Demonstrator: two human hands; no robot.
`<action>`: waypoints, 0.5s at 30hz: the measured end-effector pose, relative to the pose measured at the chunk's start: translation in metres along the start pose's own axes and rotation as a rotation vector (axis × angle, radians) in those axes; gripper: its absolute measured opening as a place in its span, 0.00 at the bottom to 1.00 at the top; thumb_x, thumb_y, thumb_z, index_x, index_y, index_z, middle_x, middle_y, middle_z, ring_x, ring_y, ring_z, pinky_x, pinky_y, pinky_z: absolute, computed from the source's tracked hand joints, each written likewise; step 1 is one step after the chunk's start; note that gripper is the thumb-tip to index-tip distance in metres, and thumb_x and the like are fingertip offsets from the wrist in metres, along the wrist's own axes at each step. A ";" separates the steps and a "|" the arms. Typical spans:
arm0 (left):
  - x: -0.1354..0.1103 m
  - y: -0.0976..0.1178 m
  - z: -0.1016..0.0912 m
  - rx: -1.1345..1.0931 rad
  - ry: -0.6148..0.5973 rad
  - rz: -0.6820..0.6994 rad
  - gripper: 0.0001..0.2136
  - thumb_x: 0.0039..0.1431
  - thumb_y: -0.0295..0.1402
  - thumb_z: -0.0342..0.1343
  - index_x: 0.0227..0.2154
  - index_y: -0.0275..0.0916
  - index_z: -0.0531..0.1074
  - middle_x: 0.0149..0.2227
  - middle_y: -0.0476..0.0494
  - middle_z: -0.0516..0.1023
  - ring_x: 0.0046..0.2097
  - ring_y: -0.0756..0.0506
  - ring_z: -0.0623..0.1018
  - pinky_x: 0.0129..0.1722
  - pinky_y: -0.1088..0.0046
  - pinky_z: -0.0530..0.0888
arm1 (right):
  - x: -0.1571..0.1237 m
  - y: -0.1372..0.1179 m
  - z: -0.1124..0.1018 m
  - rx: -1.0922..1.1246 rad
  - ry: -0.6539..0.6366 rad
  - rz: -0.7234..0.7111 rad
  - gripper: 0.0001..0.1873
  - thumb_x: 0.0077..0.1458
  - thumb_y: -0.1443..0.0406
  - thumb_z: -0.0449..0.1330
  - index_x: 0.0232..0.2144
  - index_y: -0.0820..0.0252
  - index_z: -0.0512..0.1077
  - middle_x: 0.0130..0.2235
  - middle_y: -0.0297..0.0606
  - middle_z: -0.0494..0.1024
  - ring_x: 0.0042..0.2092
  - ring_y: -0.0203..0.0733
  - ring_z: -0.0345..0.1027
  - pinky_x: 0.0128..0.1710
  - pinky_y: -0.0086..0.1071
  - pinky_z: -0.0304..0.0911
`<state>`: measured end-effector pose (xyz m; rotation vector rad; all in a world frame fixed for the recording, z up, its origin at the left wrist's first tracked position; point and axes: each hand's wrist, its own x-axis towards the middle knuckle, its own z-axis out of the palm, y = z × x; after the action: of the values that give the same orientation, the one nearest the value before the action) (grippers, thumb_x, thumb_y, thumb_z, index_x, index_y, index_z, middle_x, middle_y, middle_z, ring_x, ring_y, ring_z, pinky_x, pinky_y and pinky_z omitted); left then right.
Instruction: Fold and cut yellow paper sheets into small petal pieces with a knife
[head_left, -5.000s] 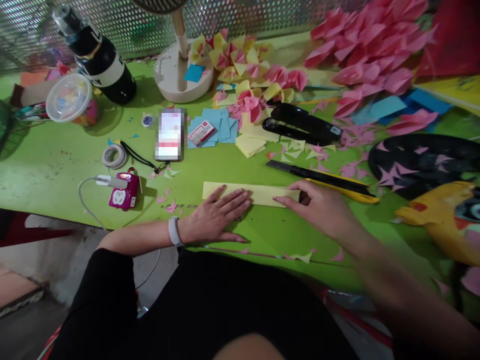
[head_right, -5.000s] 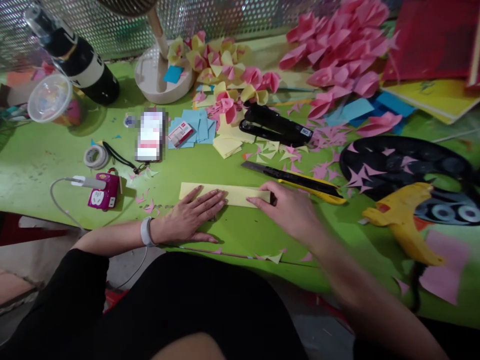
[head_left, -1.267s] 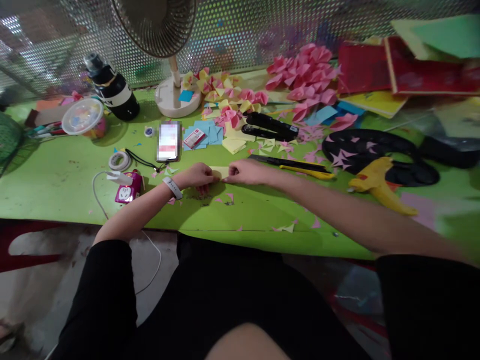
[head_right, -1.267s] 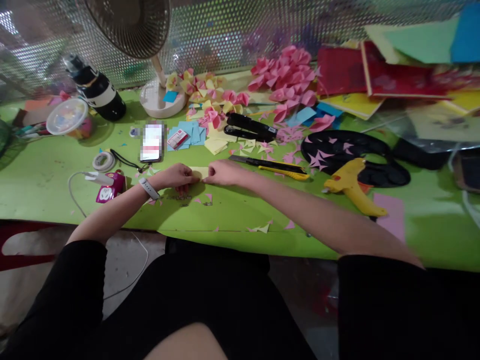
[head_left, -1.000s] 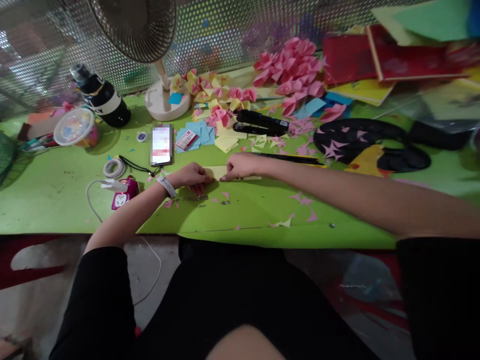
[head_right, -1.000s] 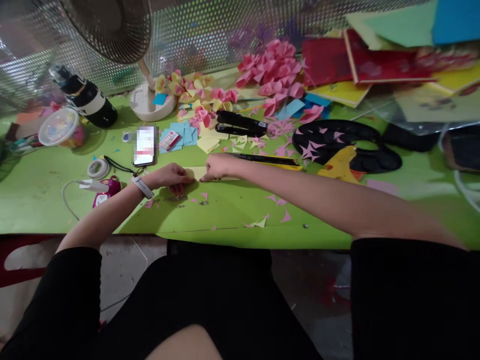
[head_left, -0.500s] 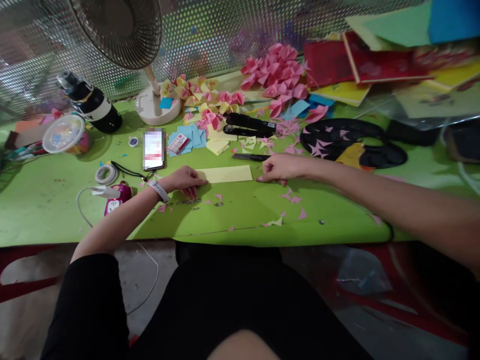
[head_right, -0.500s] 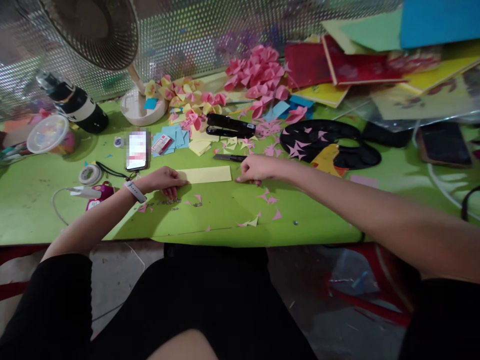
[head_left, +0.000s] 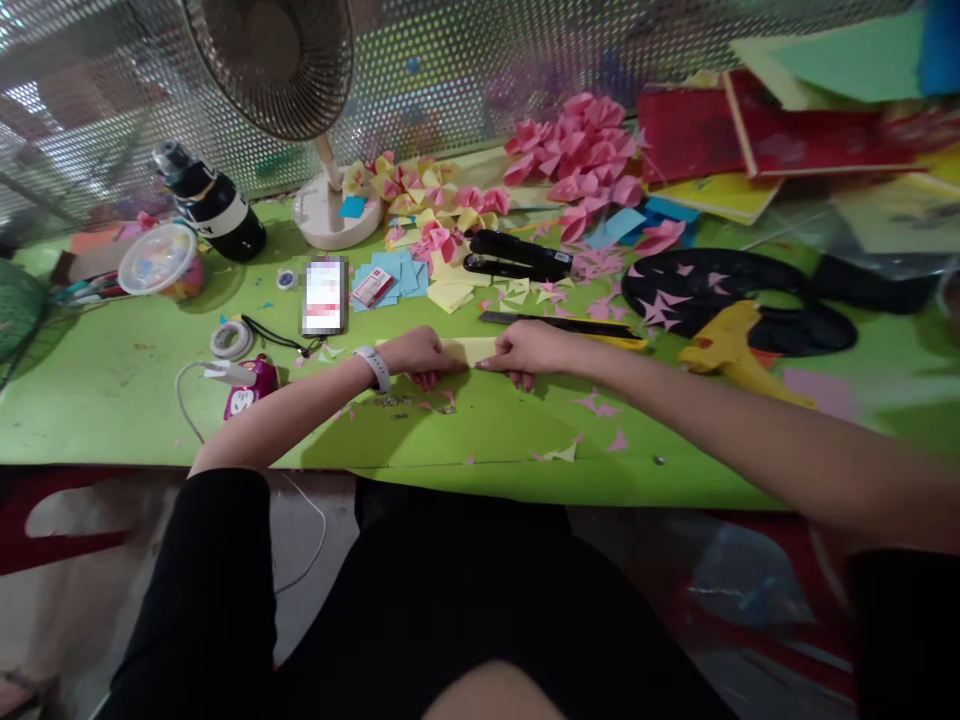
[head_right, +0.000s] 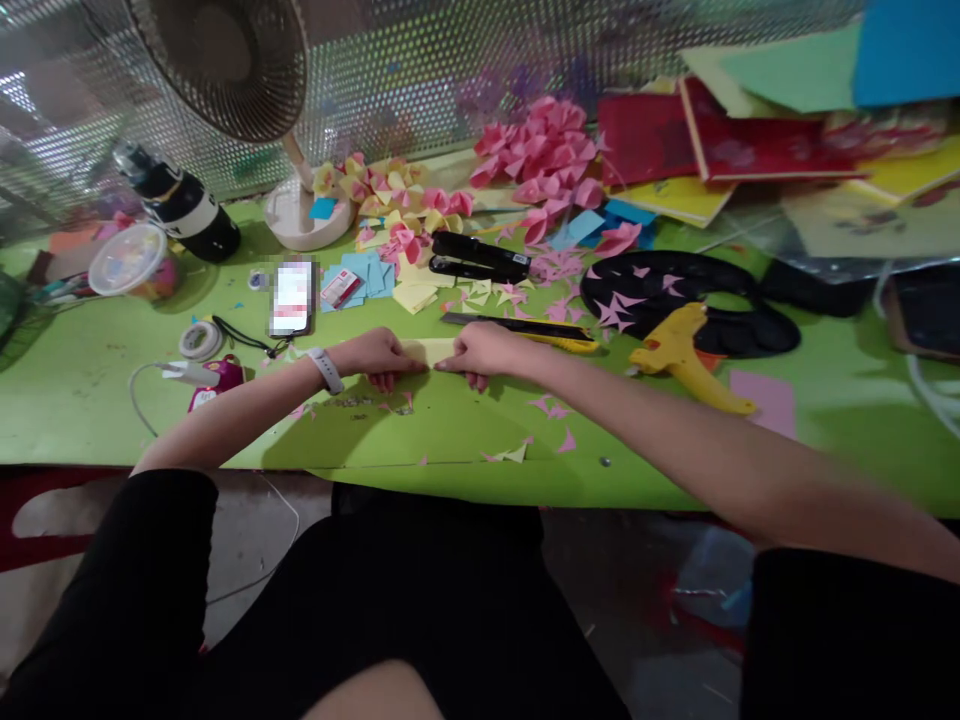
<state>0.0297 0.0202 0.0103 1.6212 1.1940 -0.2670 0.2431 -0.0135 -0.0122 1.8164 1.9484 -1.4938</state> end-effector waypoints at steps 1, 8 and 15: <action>0.002 -0.001 0.001 0.007 0.003 0.001 0.20 0.53 0.44 0.69 0.15 0.35 0.74 0.19 0.43 0.76 0.22 0.50 0.73 0.29 0.71 0.72 | 0.001 0.002 0.000 -0.001 -0.001 0.001 0.28 0.49 0.41 0.67 0.19 0.57 0.67 0.23 0.39 0.78 0.27 0.44 0.77 0.32 0.37 0.72; -0.013 -0.038 -0.024 0.028 0.040 -0.071 0.20 0.52 0.47 0.68 0.16 0.36 0.76 0.19 0.42 0.76 0.20 0.51 0.71 0.27 0.71 0.69 | -0.003 0.002 0.002 0.003 0.005 0.008 0.28 0.49 0.41 0.67 0.20 0.57 0.68 0.22 0.39 0.79 0.24 0.43 0.76 0.30 0.37 0.71; -0.059 -0.092 -0.063 0.048 0.179 -0.237 0.21 0.47 0.47 0.71 0.13 0.36 0.74 0.18 0.41 0.75 0.20 0.50 0.71 0.22 0.73 0.66 | -0.004 0.006 0.002 0.017 0.005 -0.003 0.28 0.50 0.41 0.67 0.21 0.57 0.68 0.22 0.38 0.79 0.23 0.41 0.75 0.30 0.37 0.72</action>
<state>-0.0954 0.0338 0.0208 1.5700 1.5304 -0.3079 0.2483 -0.0194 -0.0143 1.8266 1.9471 -1.5122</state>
